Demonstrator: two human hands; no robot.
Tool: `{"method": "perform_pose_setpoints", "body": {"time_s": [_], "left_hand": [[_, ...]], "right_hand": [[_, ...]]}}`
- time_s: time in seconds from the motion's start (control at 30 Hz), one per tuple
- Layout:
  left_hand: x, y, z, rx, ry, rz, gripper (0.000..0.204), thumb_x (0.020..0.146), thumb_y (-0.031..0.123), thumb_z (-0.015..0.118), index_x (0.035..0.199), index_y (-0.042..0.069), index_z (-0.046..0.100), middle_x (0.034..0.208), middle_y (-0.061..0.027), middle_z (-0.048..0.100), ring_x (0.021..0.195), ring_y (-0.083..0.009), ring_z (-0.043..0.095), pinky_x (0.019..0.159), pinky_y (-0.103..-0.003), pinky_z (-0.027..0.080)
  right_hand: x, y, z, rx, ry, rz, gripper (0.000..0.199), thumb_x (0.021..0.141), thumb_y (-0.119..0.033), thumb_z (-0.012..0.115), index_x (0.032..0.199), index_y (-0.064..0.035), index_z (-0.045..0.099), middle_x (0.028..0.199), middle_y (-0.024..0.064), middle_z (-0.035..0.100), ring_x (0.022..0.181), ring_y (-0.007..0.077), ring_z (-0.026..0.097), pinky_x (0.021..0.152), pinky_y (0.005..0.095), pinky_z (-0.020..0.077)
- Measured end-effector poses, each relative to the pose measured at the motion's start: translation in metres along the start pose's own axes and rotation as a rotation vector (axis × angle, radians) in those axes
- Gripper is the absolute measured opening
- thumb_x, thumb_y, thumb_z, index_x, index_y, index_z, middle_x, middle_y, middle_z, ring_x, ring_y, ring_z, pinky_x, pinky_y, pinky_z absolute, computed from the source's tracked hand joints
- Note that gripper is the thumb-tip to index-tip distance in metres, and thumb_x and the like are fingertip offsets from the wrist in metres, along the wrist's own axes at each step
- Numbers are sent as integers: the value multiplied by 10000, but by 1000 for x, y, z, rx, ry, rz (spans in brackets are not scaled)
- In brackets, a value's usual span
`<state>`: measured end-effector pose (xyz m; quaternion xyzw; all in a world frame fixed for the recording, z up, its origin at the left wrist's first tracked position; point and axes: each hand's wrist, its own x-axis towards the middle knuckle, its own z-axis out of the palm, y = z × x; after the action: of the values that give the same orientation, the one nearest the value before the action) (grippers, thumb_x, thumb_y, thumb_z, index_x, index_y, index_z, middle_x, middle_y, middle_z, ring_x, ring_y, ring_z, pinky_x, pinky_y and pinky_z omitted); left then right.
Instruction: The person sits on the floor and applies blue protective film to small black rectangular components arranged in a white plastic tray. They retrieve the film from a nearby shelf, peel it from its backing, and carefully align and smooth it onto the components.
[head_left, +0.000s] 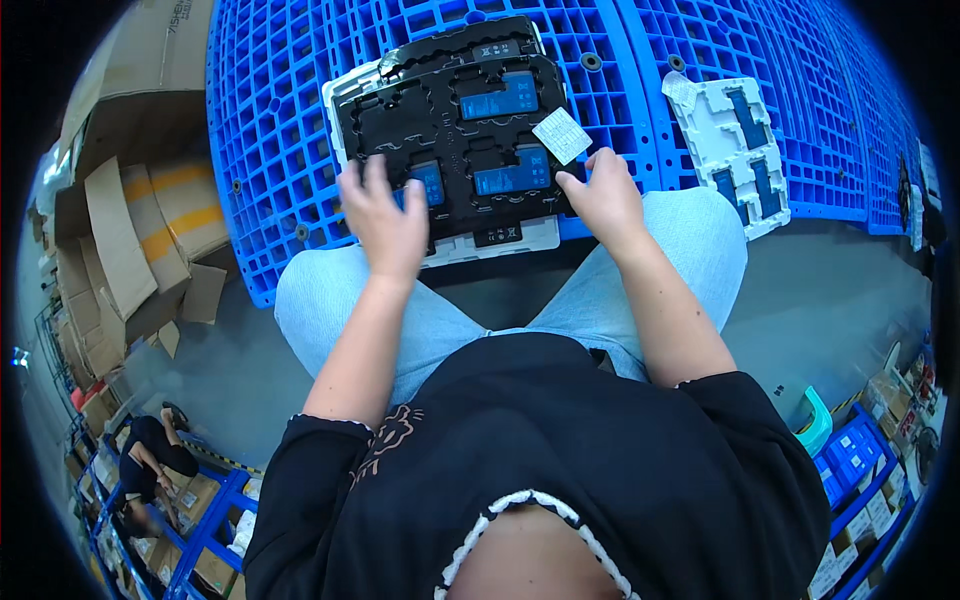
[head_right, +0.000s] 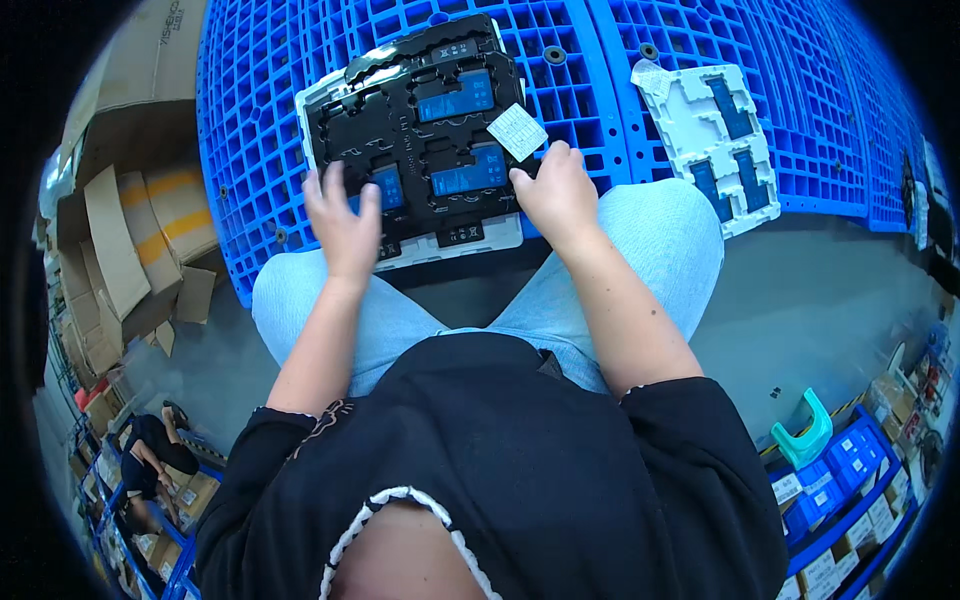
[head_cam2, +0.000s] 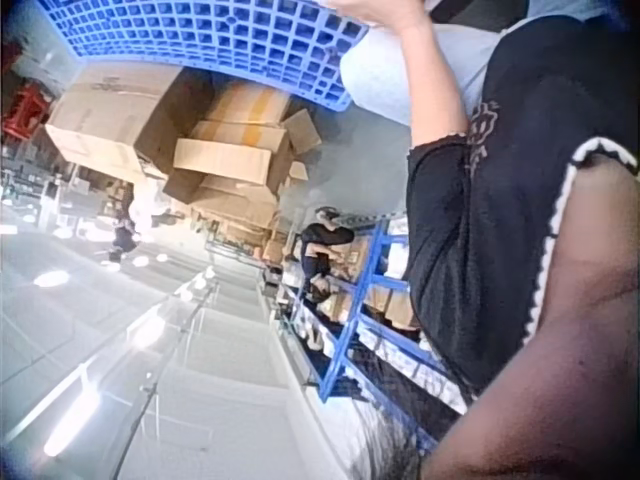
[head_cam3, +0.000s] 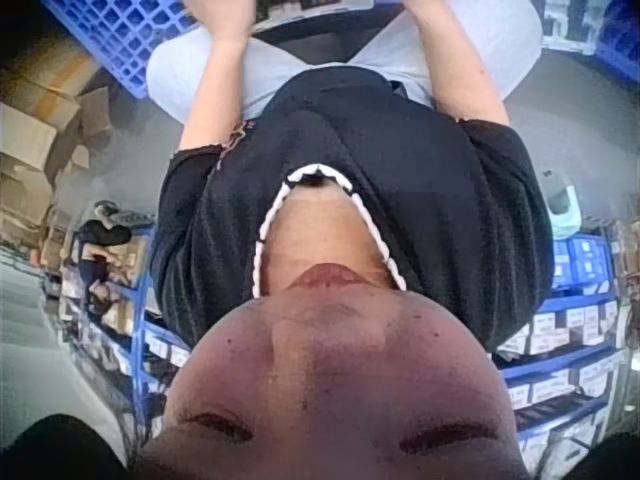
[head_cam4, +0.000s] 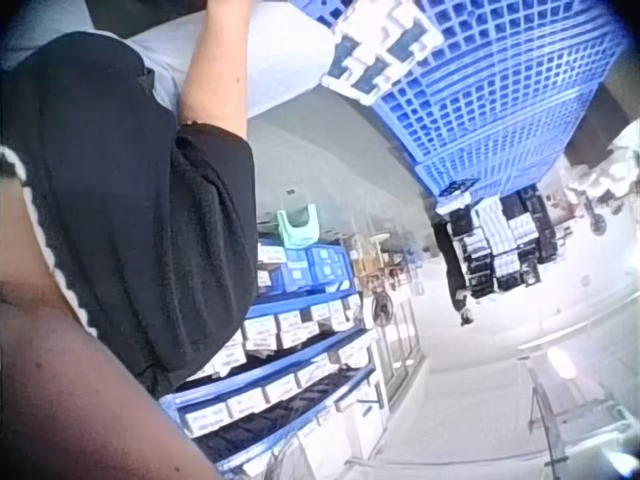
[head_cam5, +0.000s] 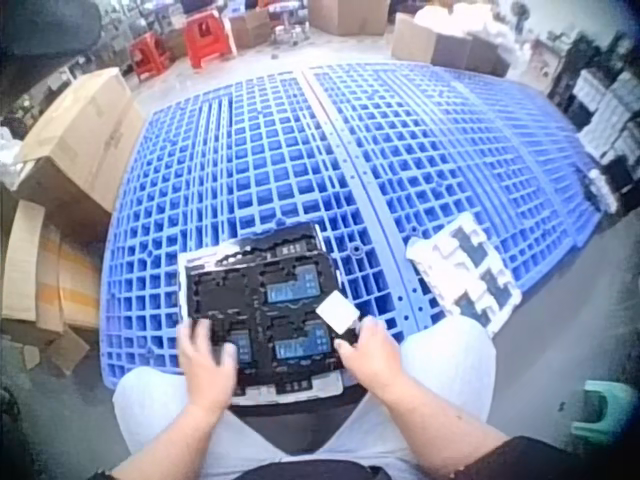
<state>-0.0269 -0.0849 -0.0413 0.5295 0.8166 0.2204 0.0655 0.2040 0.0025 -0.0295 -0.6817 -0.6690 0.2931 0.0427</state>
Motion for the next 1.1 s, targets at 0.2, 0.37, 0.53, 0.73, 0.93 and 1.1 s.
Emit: {"method": "perform_pose_setpoints", "body": {"time_s": [0.2,0.37,0.53,0.73,0.93,1.1], "left_hand": [[14,-77,6,-220,-232,-502,503,800,280,616,1129,-81,496,1108,-307,507,1050,-409,480,938,-423,369],[20,-36,-9,-301,-177,-455,347,774,236,641,935,-70,608,914,-246,616,826,-338,582,793,-371,443],[14,-42,-12,-592,2,-494,363,864,218,597,1059,-82,538,949,-123,613,788,-171,564,727,-299,454],[28,31,-33,-947,-148,-444,513,902,216,560,1274,-82,371,1266,-188,452,1156,-217,466,942,-301,394],[36,48,-21,-922,-248,-278,433,897,198,565,1240,-40,452,1241,-155,484,1116,-200,488,940,-310,393],[20,40,-10,-757,-251,-233,360,888,196,569,1176,-14,519,1134,-116,535,1066,-189,509,930,-301,392]], "right_hand": [[2,1,17,-42,-177,-94,341,793,-269,614,893,54,566,963,237,555,886,391,560,790,445,458],[3,11,13,153,43,-131,265,749,-200,642,839,45,595,891,231,570,859,386,553,787,448,448],[11,3,-6,1320,-184,150,247,807,-53,603,1022,35,519,886,108,623,778,172,611,683,294,482],[18,48,-76,1543,-61,152,386,795,-54,636,1139,19,474,922,85,614,773,152,615,663,292,512],[42,195,-148,1558,240,19,274,822,-30,612,1093,-26,575,1006,110,628,887,201,616,774,357,509],[55,323,-202,1439,321,154,320,845,-80,601,1161,-54,556,1049,90,618,942,202,586,811,379,461]]}}
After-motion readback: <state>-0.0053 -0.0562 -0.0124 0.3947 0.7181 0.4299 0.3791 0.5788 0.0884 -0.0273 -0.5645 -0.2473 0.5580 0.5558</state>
